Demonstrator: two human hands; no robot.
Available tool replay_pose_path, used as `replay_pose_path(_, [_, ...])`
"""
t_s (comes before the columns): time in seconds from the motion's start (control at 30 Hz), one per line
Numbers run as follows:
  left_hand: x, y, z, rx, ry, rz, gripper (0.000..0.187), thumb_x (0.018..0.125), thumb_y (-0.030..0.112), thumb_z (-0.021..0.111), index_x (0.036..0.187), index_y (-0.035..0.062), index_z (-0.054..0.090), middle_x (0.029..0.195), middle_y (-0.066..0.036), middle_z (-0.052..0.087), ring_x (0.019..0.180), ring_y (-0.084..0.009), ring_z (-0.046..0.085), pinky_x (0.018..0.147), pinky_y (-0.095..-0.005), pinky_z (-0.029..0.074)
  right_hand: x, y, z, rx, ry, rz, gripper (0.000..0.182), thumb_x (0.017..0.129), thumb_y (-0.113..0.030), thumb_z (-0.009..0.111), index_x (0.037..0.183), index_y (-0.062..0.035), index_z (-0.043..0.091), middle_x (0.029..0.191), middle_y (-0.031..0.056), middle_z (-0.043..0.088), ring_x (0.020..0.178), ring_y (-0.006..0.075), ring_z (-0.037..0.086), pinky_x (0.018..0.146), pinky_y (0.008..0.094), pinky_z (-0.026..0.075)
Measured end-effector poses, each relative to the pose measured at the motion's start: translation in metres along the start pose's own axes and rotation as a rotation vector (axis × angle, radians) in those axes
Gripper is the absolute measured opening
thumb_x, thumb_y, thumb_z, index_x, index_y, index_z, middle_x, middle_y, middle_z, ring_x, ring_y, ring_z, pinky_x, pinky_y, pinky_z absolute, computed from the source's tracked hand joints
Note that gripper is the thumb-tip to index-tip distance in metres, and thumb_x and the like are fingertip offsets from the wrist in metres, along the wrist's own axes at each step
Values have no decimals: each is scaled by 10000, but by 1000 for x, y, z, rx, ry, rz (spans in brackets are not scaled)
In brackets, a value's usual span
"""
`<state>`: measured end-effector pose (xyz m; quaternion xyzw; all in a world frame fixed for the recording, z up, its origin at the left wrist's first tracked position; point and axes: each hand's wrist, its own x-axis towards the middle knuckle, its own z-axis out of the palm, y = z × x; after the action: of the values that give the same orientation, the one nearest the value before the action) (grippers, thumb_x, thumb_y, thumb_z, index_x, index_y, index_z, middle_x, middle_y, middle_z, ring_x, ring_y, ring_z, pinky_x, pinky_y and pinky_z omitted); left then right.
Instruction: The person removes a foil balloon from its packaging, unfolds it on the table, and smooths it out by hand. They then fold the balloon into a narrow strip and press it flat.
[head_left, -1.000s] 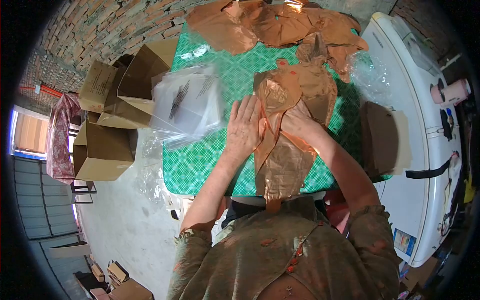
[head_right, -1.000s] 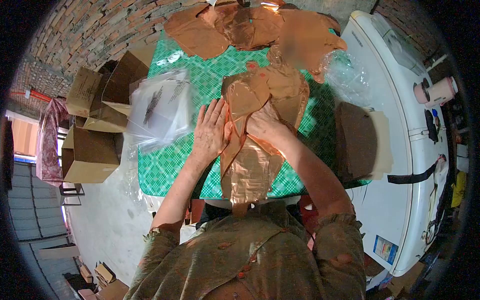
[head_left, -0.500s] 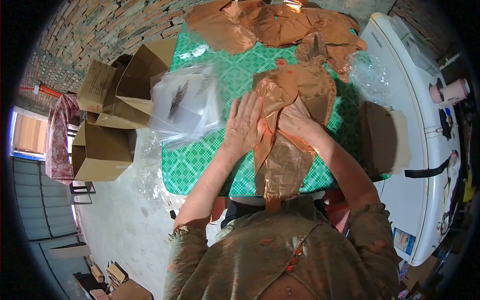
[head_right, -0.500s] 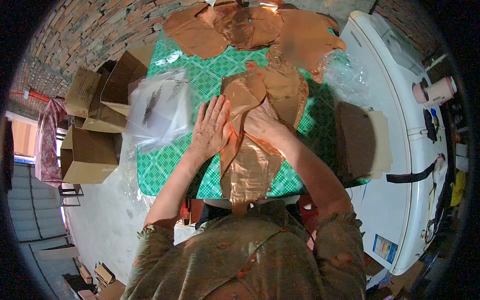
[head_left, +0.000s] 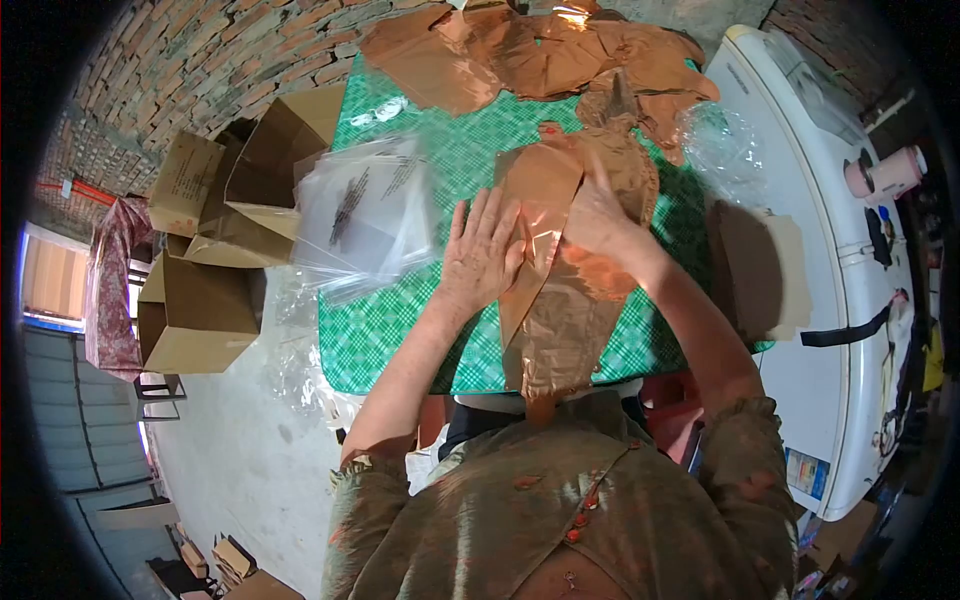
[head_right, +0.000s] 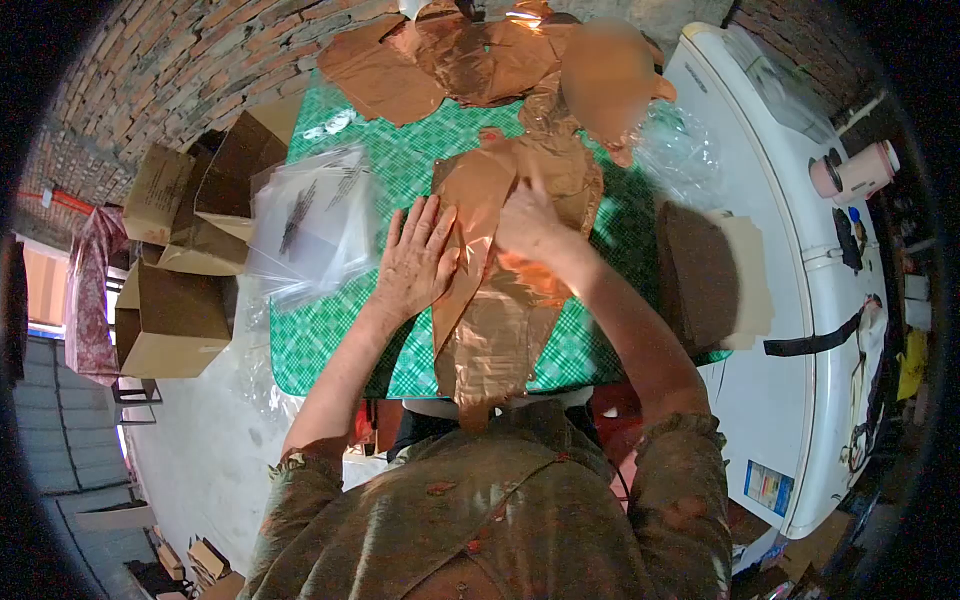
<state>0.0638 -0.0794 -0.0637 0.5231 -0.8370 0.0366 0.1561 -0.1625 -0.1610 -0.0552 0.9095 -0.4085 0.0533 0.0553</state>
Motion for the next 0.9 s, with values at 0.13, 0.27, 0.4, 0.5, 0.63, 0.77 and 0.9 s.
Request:
replay_pose_path(0.13, [0, 2, -4, 7, -5, 7, 618, 1027, 376, 489, 1575, 107, 389, 1637, -212, 327, 1538, -382, 260, 1254, -556, 176, -5, 36, -15, -128, 424, 203, 446, 874, -157, 632, 1296, -13, 626, 1365, 136, 610, 1351, 343, 476, 1158, 603, 245])
replay_pose_path(0.27, [1, 2, -4, -3, -5, 8, 634, 1020, 395, 506, 1573, 108, 394, 1636, -213, 330, 1542, -382, 252, 1257, -558, 163, -4, 13, -43, 227, 323, 228, 418, 874, -161, 628, 1261, 0, 624, 1378, 141, 577, 1359, 330, 453, 1151, 543, 302])
replay_pose_path(0.4, [0, -3, 4, 16, 18, 31, 645, 991, 418, 527, 1538, 87, 439, 1604, -236, 362, 1527, -390, 275, 1253, -568, 166, -8, -50, -24, 261, 170, -104, 574, 989, -327, 530, 1472, -21, 471, 1578, 161, 407, 1486, 313, 324, 1226, 548, 200])
replay_pose_path(0.5, [1, -2, 5, 18, 23, 40, 661, 979, 429, 540, 1536, 87, 441, 1608, -231, 358, 1528, -397, 269, 1252, -578, 162, -8, -54, 1, 371, 104, -77, 680, 1056, -465, 395, 1589, -50, 321, 1660, 149, 306, 1559, 297, 214, 1266, 544, 94])
replay_pose_path(0.63, [2, -1, 5, -5, 49, 31, 637, 987, 412, 529, 1529, 87, 452, 1602, -222, 376, 1525, -392, 281, 1252, -578, 162, 0, -36, 0, 327, -42, 27, 727, 1078, -537, 267, 1634, -70, 221, 1696, 114, 251, 1589, 259, 145, 1284, 526, 35])
replay_pose_path(0.77, [2, 2, -2, 0, 48, 17, 613, 1002, 404, 513, 1524, 88, 464, 1599, -221, 385, 1524, -381, 289, 1253, -570, 163, 7, 9, -7, 102, -36, 145, 663, 1084, -475, 301, 1607, -67, 298, 1692, 104, 262, 1583, 252, 165, 1280, 528, 72])
replay_pose_path(0.9, [1, 2, -1, -1, 50, 10, 613, 1001, 415, 511, 1522, 94, 472, 1596, -215, 389, 1521, -379, 294, 1253, -565, 165, 20, 24, -11, -104, -2, 154, 606, 1074, -415, 382, 1571, -68, 376, 1682, 100, 289, 1573, 251, 197, 1278, 506, 102])
